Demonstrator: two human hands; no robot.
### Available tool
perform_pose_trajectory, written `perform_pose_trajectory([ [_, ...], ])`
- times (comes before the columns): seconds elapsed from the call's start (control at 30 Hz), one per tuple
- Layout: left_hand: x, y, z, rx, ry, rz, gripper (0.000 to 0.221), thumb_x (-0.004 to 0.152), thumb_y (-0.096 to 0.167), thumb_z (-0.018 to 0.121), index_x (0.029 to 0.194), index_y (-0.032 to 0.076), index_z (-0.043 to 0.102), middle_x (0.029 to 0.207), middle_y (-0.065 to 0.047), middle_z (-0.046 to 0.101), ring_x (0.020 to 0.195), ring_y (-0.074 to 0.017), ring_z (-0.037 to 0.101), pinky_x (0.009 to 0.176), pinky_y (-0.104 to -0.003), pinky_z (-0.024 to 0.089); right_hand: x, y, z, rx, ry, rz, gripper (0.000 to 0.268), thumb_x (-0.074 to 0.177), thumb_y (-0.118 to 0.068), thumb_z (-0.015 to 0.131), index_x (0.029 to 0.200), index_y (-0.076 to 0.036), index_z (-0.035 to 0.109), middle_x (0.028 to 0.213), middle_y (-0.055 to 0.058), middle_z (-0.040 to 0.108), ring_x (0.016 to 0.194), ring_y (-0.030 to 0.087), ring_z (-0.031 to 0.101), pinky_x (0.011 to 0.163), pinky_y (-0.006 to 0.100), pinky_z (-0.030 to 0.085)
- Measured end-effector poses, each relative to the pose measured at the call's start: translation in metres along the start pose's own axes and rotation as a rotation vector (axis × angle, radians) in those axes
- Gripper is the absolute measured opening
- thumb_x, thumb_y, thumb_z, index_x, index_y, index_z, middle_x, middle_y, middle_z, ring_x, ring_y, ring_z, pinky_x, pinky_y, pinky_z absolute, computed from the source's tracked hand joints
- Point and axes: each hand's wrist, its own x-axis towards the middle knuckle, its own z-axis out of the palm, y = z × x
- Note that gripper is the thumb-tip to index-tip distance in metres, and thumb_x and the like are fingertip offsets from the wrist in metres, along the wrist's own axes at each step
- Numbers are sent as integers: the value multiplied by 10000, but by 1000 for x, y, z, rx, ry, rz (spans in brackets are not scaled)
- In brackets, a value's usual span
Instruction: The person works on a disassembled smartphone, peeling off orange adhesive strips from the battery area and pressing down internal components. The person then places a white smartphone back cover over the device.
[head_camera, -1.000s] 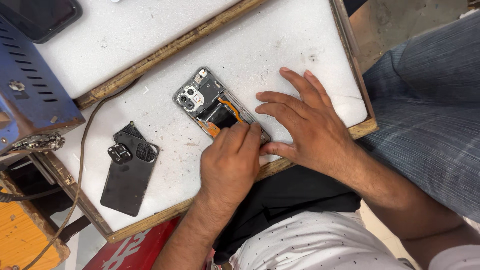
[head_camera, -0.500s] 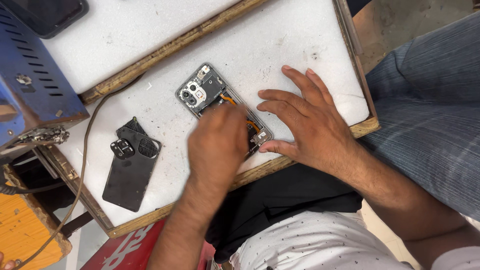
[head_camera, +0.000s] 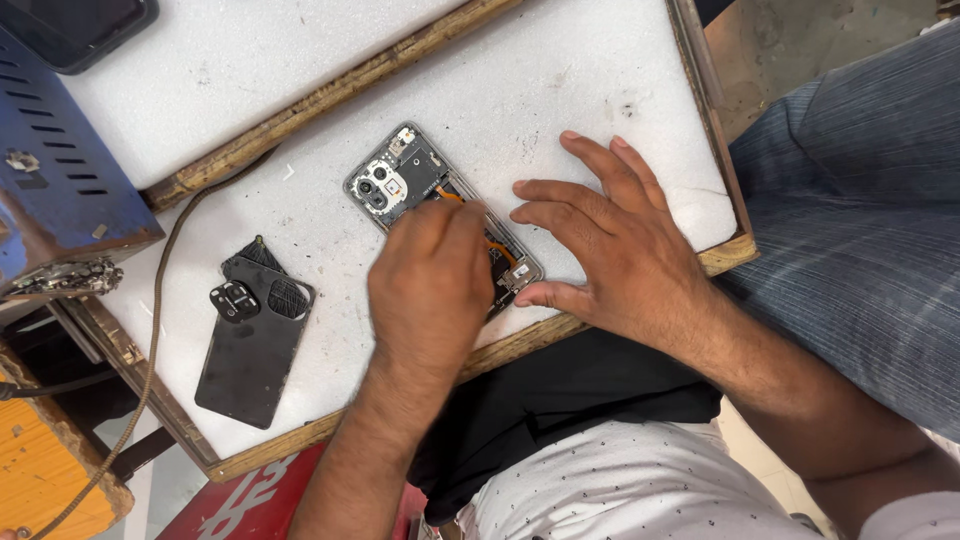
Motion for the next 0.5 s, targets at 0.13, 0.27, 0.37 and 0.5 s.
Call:
perform_pose_trajectory([
  [0.13,-7,19,-5,-22,-87,66,277,850,36,741,1121,-3,702,1059,-124,656,916,-268,678,732,-352,595,2,0,-1,-5,-4,24,748,647,-489,875,1279,-153,658,1442,5,600,1518,341,318,1264,645,207],
  [0.27,-2,10,-6,8,-41,33,299,819,55,744,1115,36,706,1073,-100,665,948,-280,675,754,-372,590,1,-2,-2,1,4,10,774,639,-503,891,1281,-140,655,1432,20,593,1500,352,315,1248,656,199],
  [0.37,3,1,2,70,-52,-17,212,893,36,754,1098,49,701,1046,-96,670,928,-253,676,719,-348,591,1,-1,-1,-14,5,2,792,637,-517,903,1286,-139,650,1430,29,587,1494,357,310,1237,661,195],
  [0.5,-10,19,-3,-53,-154,19,293,783,68,764,1072,45,719,998,-105,685,883,-285,675,698,-391,584,0,-1,-1,-42,-32,30,810,621,-481,871,1332,-171,640,1447,14,585,1500,340,317,1246,647,202],
])
